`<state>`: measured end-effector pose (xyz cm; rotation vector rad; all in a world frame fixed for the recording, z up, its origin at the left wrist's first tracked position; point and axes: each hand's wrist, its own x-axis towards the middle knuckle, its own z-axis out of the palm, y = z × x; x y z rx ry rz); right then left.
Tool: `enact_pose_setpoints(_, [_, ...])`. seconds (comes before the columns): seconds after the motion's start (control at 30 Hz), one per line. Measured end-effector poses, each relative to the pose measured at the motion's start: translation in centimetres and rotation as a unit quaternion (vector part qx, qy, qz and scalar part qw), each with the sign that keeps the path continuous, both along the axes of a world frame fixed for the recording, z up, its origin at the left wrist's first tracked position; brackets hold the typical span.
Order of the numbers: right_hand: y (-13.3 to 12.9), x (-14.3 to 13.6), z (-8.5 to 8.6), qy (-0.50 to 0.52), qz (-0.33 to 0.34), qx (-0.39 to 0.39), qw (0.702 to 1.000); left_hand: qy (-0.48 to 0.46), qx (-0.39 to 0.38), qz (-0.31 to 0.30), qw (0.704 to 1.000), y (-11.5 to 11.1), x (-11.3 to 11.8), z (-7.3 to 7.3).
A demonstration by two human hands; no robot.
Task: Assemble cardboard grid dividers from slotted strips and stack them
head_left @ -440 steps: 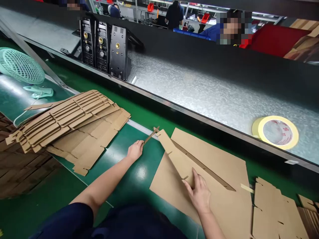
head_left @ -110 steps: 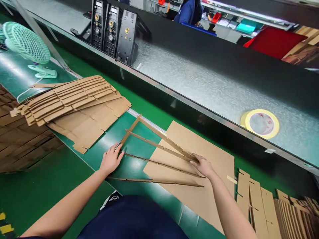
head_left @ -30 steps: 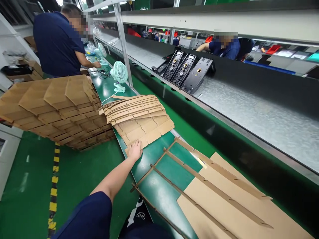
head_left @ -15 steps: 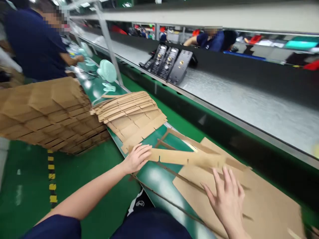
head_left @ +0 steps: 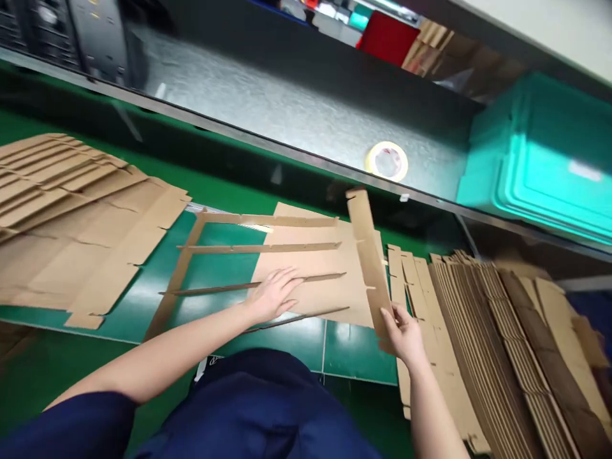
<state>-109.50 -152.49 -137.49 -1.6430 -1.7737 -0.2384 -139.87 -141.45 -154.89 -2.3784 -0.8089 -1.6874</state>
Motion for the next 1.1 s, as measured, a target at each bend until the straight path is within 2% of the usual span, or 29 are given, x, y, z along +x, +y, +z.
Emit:
enact_pose_setpoints(0.1, [1.1, 1.6, -1.6, 0.02, -0.016, 0.048, 0.999, 0.089, -0.1, -0.095, 0.986, 1.2, 7.2, 2.3])
enact_pose_setpoints(0.17, [2.6, 1.3, -2.6, -0.004, -0.018, 0.06, 0.998, 0.143, -0.139, -0.128, 0.972, 1.6, 11.2, 3.0])
enact_pose_setpoints(0.23, [4.5, 0.5, -3.3, -0.033, -0.014, 0.064, 0.997, 0.178, -0.157, -0.135, 0.962, 1.7, 14.0, 3.1])
enact_pose_setpoints(0.3, [6.5, -0.2, -3.8, -0.067, -0.016, 0.072, 0.995, 0.191, -0.17, -0.126, 0.959, 1.8, 15.5, 2.8])
enact_pose_setpoints(0.43, [9.8, -0.8, -4.6, -0.136, -0.027, 0.079, 0.987, 0.188, -0.179, -0.119, 0.958, 2.1, 16.2, 2.1])
enact_pose_setpoints(0.6, [12.2, -0.6, -6.1, -0.194, -0.073, 0.083, 0.975, 0.192, -0.176, -0.114, 0.959, 2.5, 16.4, 1.7])
enact_pose_setpoints(0.7, [12.6, -0.6, -7.1, -0.214, -0.102, 0.098, 0.967, 0.193, -0.172, -0.112, 0.959, 2.5, 16.5, 1.7])
enact_pose_setpoints(0.83, [12.5, -0.6, -8.0, -0.21, -0.105, 0.117, 0.965, 0.193, -0.163, -0.108, 0.962, 2.5, 16.4, 1.8])
enact_pose_setpoints(0.97, [12.4, -0.4, -8.1, -0.185, -0.133, 0.13, 0.965, 0.197, -0.151, -0.097, 0.964, 2.4, 16.6, 1.6])
enact_pose_setpoints(1.1, [12.8, -0.6, -7.9, -0.203, -0.136, 0.092, 0.965, 0.188, -0.148, -0.103, 0.965, 2.2, 16.8, 1.2])
